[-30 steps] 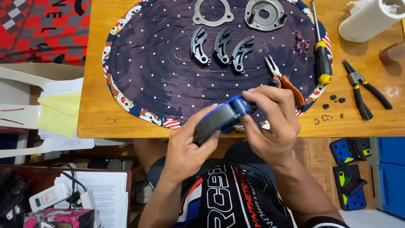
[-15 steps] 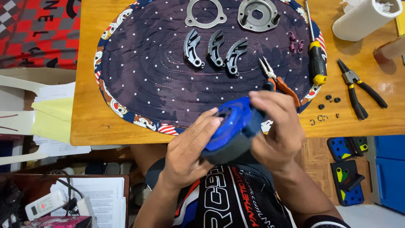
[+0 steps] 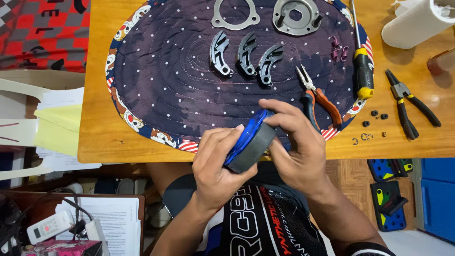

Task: The person assembles small mechanical components on a table, using pliers and a screwdriver to adjust a blue circular part, then applies lubricant to a purple spring and attaches metal pieces to a silver hub.

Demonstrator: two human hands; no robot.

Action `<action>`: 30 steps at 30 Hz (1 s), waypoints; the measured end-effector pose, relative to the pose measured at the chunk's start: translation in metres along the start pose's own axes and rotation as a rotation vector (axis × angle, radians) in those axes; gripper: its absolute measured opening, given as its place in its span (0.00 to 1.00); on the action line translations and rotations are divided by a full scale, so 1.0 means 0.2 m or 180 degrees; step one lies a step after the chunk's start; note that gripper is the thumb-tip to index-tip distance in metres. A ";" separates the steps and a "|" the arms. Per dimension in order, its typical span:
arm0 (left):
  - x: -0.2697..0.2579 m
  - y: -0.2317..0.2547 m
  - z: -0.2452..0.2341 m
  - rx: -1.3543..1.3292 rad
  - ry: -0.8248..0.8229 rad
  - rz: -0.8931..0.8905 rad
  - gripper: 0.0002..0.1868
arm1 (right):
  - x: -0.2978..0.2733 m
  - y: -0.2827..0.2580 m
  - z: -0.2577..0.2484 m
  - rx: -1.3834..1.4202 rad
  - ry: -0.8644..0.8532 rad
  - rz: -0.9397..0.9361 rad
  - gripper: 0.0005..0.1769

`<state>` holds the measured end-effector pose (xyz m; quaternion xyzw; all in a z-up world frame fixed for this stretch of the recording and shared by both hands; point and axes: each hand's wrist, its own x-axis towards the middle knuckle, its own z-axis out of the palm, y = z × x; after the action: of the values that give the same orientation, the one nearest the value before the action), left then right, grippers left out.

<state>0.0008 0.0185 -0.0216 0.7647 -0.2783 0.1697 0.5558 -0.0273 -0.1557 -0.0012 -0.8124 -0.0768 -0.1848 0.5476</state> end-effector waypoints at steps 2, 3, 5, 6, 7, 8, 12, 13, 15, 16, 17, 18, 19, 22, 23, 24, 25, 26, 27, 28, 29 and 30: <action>0.01 0.00 0.01 0.0036 -0.0006 -0.0106 0.33 | 0.01 0.00 0.01 0.0268 -0.0028 0.0149 0.19; 0.01 0.01 0.01 0.0049 -0.0008 -0.0157 0.33 | 0.02 0.00 0.01 0.0398 -0.0041 0.0223 0.19; 0.01 0.01 0.01 0.0067 -0.0056 -0.0472 0.29 | 0.04 0.03 0.00 0.0251 -0.0087 0.0117 0.18; 0.00 0.01 0.01 0.0076 -0.0080 -0.0631 0.28 | 0.06 0.04 0.00 0.0178 -0.0111 0.0063 0.18; 0.00 0.00 0.01 -0.0434 -0.0162 -0.1141 0.27 | 0.06 0.05 0.00 0.0009 -0.0125 0.0092 0.17; 0.00 -0.01 0.00 -0.0947 -0.0244 -0.1648 0.27 | 0.06 0.05 -0.01 -0.0161 -0.0139 0.0121 0.16; 0.02 -0.10 -0.06 -0.3280 -0.0477 -0.2517 0.32 | 0.07 0.07 0.00 -0.0030 0.0019 0.0921 0.17; 0.01 -0.11 -0.07 -0.3507 -0.0522 -0.2473 0.30 | 0.07 0.07 -0.01 0.0118 0.0063 0.1013 0.17; -0.01 -0.13 -0.08 -0.3960 -0.0613 -0.2383 0.29 | 0.08 0.06 -0.01 0.0415 0.0154 0.1201 0.17; -0.02 -0.12 -0.07 -0.3859 -0.0599 -0.2234 0.28 | 0.08 0.06 -0.01 0.0496 0.0194 0.1285 0.16; -0.04 -0.11 -0.04 -0.3761 -0.0592 -0.2078 0.28 | 0.08 0.06 -0.01 0.0575 0.0241 0.1360 0.16; -0.05 -0.11 -0.01 -0.3662 -0.0585 -0.1922 0.29 | 0.08 0.06 -0.01 0.0653 0.0289 0.1436 0.16; -0.05 -0.11 0.03 -0.3626 -0.0379 -0.2011 0.28 | 0.07 0.05 -0.01 0.0475 0.0309 0.1437 0.16; -0.06 -0.12 0.10 -0.3675 0.0182 -0.2429 0.27 | 0.04 0.04 -0.02 0.0121 0.0208 0.1369 0.16; -0.05 -0.14 0.09 -0.3818 0.0336 -0.2678 0.26 | 0.03 0.04 -0.05 0.0106 0.0064 0.1297 0.15; -0.04 -0.15 0.08 -0.3957 0.0491 -0.2929 0.24 | 0.03 0.05 -0.08 0.0092 -0.0079 0.1226 0.15; -0.03 -0.17 0.07 -0.4049 0.0502 -0.2914 0.24 | 0.05 0.06 -0.13 -0.0259 -0.0043 0.1043 0.12; -0.01 -0.18 0.05 -0.4141 0.0512 -0.2898 0.23 | 0.08 0.08 -0.21 -0.0610 -0.0006 0.0859 0.08; 0.00 -0.18 0.04 -0.4223 0.0524 -0.2886 0.22 | 0.10 0.11 -0.28 -0.0950 0.0033 0.0676 0.05; 0.01 -0.19 0.03 -0.4212 0.0500 -0.2846 0.22 | 0.13 0.15 -0.34 -0.1558 0.0461 0.0466 0.06; 0.02 -0.20 0.01 -0.4193 0.0488 -0.2802 0.22 | 0.17 0.20 -0.41 -0.2150 0.0884 0.0236 0.06; 0.04 -0.21 0.00 -0.4175 0.0476 -0.2759 0.22 | 0.20 0.25 -0.48 -0.2662 0.0955 0.0298 0.11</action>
<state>0.0322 0.0258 -0.0489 0.3077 0.0393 -0.2098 0.9272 0.0057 -0.2659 0.0021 -0.9308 0.1218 -0.2909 0.1849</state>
